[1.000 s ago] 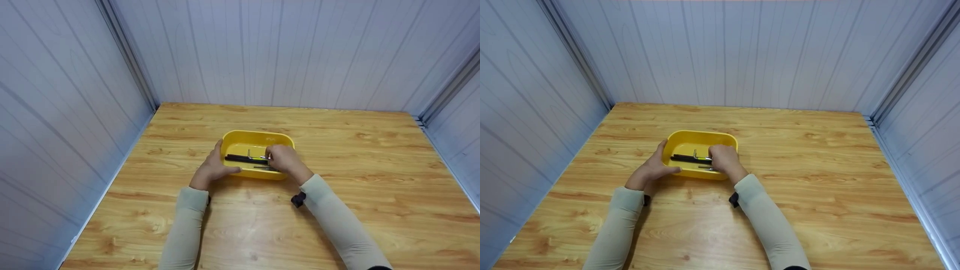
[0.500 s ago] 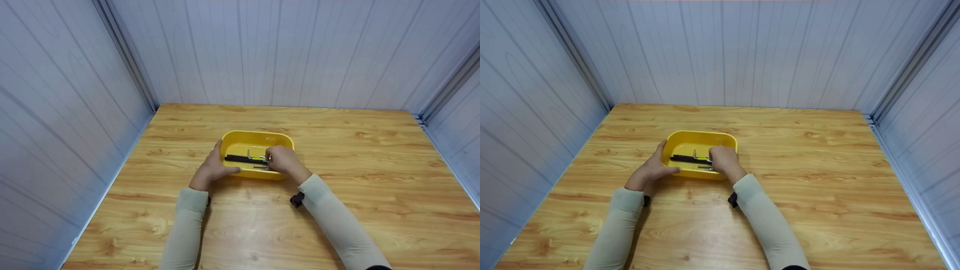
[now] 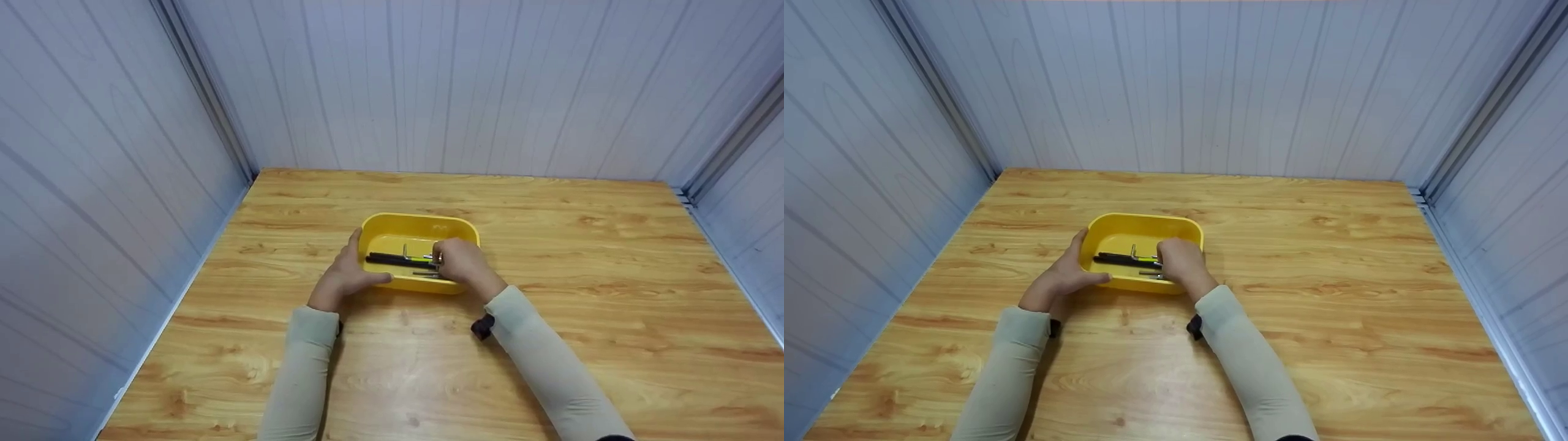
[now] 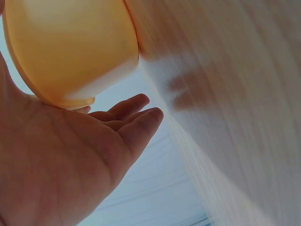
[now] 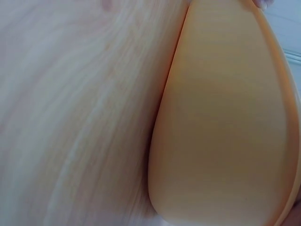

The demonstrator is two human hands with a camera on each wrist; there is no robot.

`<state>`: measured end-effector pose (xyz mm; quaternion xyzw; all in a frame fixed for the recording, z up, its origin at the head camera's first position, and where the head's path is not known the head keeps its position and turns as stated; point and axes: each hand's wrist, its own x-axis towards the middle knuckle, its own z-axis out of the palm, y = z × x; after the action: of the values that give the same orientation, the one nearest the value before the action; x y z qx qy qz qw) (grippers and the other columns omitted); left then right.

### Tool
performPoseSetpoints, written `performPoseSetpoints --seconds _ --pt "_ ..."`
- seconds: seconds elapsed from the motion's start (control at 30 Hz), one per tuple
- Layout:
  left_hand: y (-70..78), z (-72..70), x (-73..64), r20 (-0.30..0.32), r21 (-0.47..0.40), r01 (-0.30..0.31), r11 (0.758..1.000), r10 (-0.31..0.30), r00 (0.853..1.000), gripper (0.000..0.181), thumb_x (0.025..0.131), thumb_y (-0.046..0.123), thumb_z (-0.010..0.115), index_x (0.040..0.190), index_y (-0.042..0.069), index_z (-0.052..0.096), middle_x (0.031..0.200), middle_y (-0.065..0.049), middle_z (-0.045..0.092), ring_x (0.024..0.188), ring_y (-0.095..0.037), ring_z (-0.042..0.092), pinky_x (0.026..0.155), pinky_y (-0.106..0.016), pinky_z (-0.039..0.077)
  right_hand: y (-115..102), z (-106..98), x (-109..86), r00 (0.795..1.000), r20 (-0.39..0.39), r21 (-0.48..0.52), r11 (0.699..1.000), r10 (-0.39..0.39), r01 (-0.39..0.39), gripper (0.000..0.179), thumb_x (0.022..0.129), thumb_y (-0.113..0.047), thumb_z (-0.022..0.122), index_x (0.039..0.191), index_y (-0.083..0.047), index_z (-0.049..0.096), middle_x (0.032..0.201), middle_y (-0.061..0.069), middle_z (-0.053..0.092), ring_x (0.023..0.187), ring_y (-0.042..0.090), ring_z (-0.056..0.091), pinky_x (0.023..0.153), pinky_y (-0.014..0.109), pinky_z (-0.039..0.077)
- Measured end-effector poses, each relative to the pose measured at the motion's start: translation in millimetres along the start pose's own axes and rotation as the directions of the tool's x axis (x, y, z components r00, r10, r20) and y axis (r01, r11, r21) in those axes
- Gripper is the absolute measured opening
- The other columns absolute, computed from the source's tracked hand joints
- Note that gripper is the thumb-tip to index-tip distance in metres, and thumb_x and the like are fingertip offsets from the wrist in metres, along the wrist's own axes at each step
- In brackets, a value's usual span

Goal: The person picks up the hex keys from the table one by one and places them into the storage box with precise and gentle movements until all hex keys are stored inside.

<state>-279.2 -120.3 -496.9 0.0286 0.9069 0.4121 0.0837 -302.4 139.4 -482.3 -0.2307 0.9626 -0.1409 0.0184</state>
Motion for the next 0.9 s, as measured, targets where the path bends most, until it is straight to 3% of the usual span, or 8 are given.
performPoseSetpoints --seconds 0.67,0.9 --pt "-1.0 -2.9 -0.8 -0.011 0.013 -0.003 1.0 0.003 1.0 0.129 0.06 0.057 0.083 0.156 0.023 0.003 0.155 -0.012 0.028 0.137 -0.03 0.034 0.114 -0.052 0.026 -1.3 2.2 2.6 0.999 0.029 0.005 1.0 0.015 -0.015 0.008 0.081 -0.013 0.067 0.089 -0.014 0.069 0.086 0.001 0.069 0.073 0.017 0.058 0.065 0.036 0.049" --pt "-0.9 -3.7 -4.1 -0.018 0.045 -0.012 0.999 0.013 1.0 0.131 0.059 0.059 0.083 0.156 0.021 0.004 0.152 -0.014 0.031 0.133 -0.03 0.038 0.112 -0.052 0.029 -1.1 5.2 0.3 1.0 -0.01 0.027 1.0 0.003 -0.003 0.014 0.083 -0.023 0.063 0.093 -0.015 0.069 0.082 -0.001 0.067 0.066 0.016 0.055 0.059 0.033 0.045"
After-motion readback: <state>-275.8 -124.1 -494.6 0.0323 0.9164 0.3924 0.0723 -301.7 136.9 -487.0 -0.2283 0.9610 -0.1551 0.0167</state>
